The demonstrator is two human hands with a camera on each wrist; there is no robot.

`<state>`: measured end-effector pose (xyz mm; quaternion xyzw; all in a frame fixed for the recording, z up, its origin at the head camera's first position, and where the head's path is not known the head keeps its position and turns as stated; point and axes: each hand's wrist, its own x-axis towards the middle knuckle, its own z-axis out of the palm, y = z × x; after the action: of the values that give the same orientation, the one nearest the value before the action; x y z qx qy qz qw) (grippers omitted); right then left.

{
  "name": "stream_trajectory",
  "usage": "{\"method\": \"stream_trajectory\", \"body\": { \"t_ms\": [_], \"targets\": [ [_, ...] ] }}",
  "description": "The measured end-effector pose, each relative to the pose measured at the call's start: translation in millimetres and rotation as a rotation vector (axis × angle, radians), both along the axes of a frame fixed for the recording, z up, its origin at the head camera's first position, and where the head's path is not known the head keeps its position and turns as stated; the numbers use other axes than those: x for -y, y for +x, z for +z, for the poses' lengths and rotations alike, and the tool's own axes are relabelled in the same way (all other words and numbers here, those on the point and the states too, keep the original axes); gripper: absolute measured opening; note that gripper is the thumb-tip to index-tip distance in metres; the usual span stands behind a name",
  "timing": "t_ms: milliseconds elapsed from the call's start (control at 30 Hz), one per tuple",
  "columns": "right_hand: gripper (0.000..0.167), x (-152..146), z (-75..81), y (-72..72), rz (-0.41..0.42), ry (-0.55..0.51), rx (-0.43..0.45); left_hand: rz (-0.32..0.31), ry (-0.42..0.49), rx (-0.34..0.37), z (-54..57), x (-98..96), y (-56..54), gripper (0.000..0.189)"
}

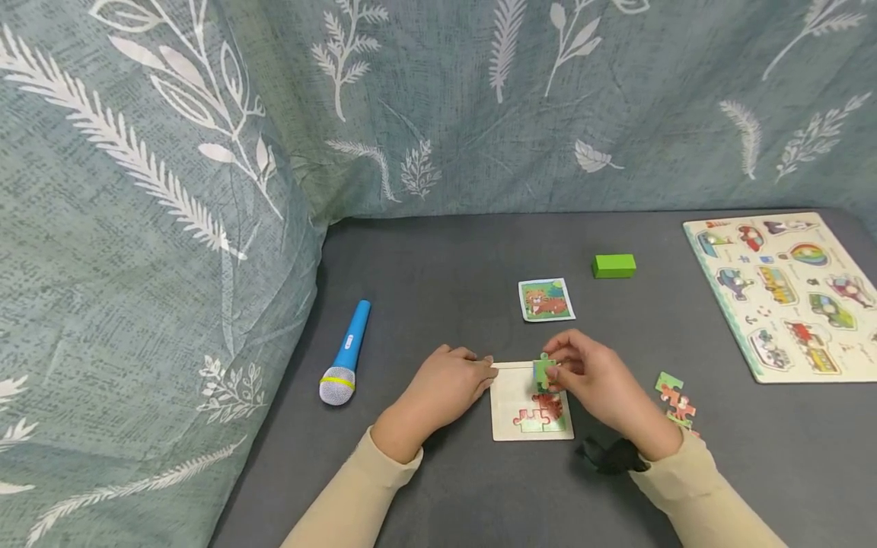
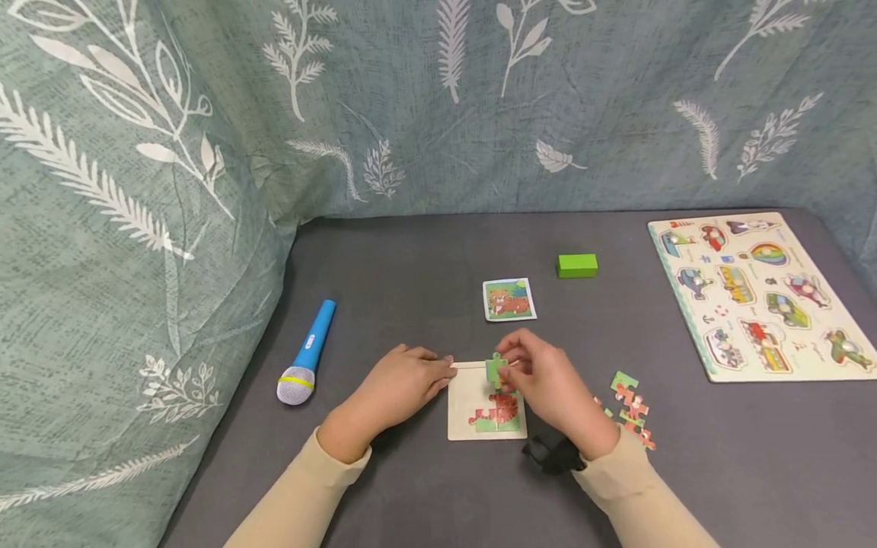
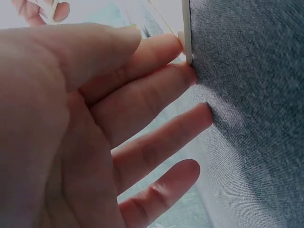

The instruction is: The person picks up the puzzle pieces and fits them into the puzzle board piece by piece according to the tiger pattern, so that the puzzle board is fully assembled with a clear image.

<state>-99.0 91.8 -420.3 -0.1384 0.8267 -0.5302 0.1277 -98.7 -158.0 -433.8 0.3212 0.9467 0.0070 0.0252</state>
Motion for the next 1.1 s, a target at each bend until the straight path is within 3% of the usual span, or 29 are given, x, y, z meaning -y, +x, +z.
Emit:
{"method": "stream_trajectory", "body": {
  "t_ms": [133,233,400,467,600,867,1100],
  "targets": [
    [0.026,3,-2.6,-1.4,-0.002,-0.067,0.043,0.002,-0.021,0.006,-1.1,-1.0,-0.8,0.027],
    [0.026,6,-5.2,-2.8,-0.007,-0.072,0.026,0.007,-0.019,0.013,-0.9,-0.8,-0.9,0.027],
    [0.012,9,-10.0,-5.7,-0.048,0.035,-0.068,0.007,-0.005,0.003,-0.5,-0.9,-1.5,0.026],
    [0.014,10,-12.5,-7.2,-0.066,0.075,-0.082,0.007,-0.006,0.003,-0.3,-0.9,-1.5,0.026],
    [0.018,12,-18.6,-11.0,-0.088,0.101,-0.061,0.007,-0.012,0.017,0.3,-1.0,-0.9,0.026],
    [0.001,15,-27.3,-13.2,-0.072,0.204,-0.034,0.002,0.016,0.012,-1.4,0.5,-1.5,0.026],
    [0.005,18,-34.9,-6.9,-0.067,0.315,-0.213,-0.005,0.010,0.007,-1.9,0.7,-0.8,0.026]
  ]
}}
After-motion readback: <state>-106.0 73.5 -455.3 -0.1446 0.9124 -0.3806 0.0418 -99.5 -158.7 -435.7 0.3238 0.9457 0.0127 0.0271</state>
